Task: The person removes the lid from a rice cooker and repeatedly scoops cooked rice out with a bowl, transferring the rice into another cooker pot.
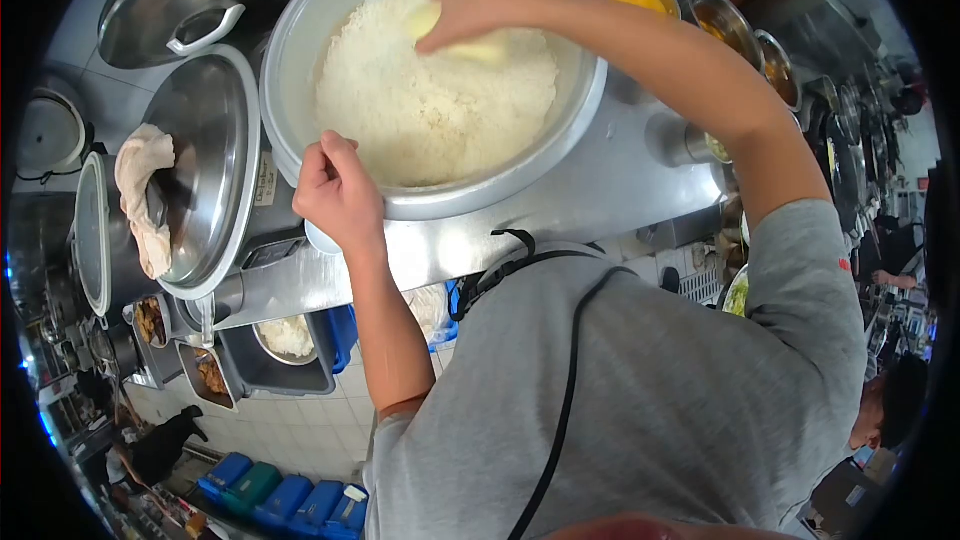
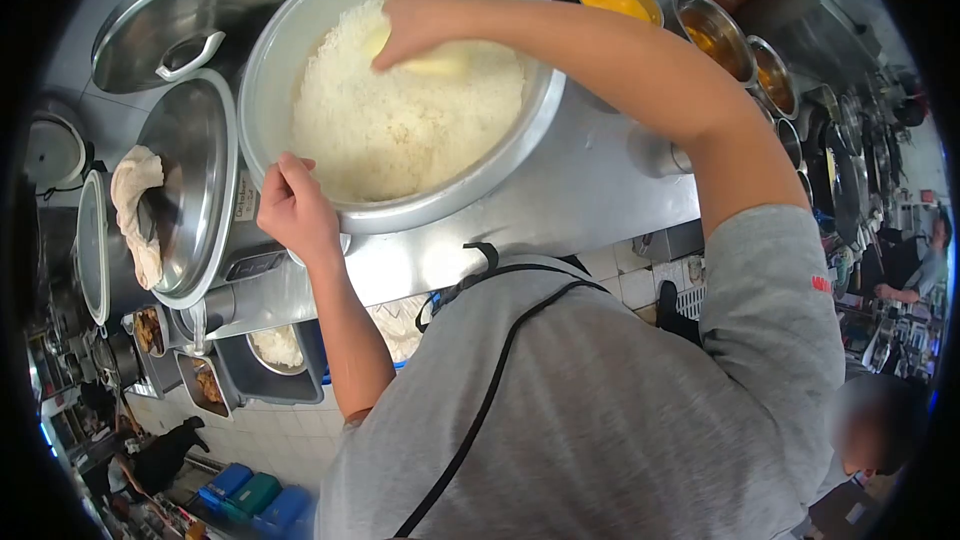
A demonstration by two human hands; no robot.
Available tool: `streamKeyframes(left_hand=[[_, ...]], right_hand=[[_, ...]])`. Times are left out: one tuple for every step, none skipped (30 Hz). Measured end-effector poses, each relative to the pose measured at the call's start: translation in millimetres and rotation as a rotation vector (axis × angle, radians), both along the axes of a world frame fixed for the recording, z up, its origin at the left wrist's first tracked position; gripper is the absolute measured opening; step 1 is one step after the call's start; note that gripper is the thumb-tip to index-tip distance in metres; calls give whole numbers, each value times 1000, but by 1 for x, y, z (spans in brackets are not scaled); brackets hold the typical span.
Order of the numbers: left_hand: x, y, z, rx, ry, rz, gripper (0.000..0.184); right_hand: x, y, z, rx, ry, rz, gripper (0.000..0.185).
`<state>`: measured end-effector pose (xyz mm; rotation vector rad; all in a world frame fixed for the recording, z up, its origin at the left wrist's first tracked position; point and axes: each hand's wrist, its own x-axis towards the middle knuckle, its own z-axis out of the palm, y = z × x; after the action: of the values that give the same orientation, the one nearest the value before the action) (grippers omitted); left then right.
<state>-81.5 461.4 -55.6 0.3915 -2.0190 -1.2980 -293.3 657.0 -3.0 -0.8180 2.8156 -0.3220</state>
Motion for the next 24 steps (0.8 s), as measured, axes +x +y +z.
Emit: streamKeyframes(left_hand=[[1,0,0,-2,-5,3,37],[1,0,1,-15,-15,2,37],[1,0,1,-27,-23,2,37],[0,0,2,-28,-25,7,37],[0,1,1,-18,-13,1,37],[0,1,1,-6,-3,-2,37],[2,0,1,-4,-13,8,37],[2,0,1,-10,-8,2,37],[1,0,2,-16,-2,-8,36],[1,1,2,-15,-10,-8,36],[1,1,2,-21,-10,-1,36],[1,0,2,-27,-6,8,36],[1,0,2,-26,-7,13,36],[1,0,2,-20,4,2,36],[1,1,2,-13,16,-7,35],[1,1,2,-11,14,1,35],[2,1,2,-13,10,-4,36],[2,2,2,-17,5,-11,37],[2,2,2,-16,0,-9,37],[2,3,2,-38,6,-12,37],[2,3,2,-60,13,-13,36],[2,3,2,-60,6,-11,36],[2,3,2,-55,3,-20,36],[2,3,1,-50,0,-28,36]], right_hand=[[-13,4,-11,-2,-5,3,71],[-21,9,-27,-69,93,-7,69],[-24,11,-40,-135,192,-16,68],[-7,4,-44,-124,163,73,67],[15,-5,-52,-112,133,167,67],[44,-11,-48,-79,112,298,66],[70,-15,-42,-49,87,428,66],[85,-16,-35,-49,78,434,66],[96,-16,-26,-51,17,518,62],[101,-13,-18,-53,-46,598,59],[93,-9,-10,-55,-53,597,59],[73,-3,-2,-94,-177,517,56],[53,4,5,-130,-297,439,54],[35,13,11,-161,-431,323,52],[20,22,15,-190,-562,206,51],[10,28,17,-186,-564,213,51],[1,35,17,-166,-614,76,52],[-6,41,16,-146,-662,-63,59],[-11,48,8,-145,-667,-62,59],[-14,53,-2,-229,-800,-150,63],[-15,55,-6,-314,-932,-238,69],[-17,56,-10,-311,-939,-237,69],[-20,56,-13,-315,-986,-225,70],[-22,55,-15,-319,-1032,-211,71]])
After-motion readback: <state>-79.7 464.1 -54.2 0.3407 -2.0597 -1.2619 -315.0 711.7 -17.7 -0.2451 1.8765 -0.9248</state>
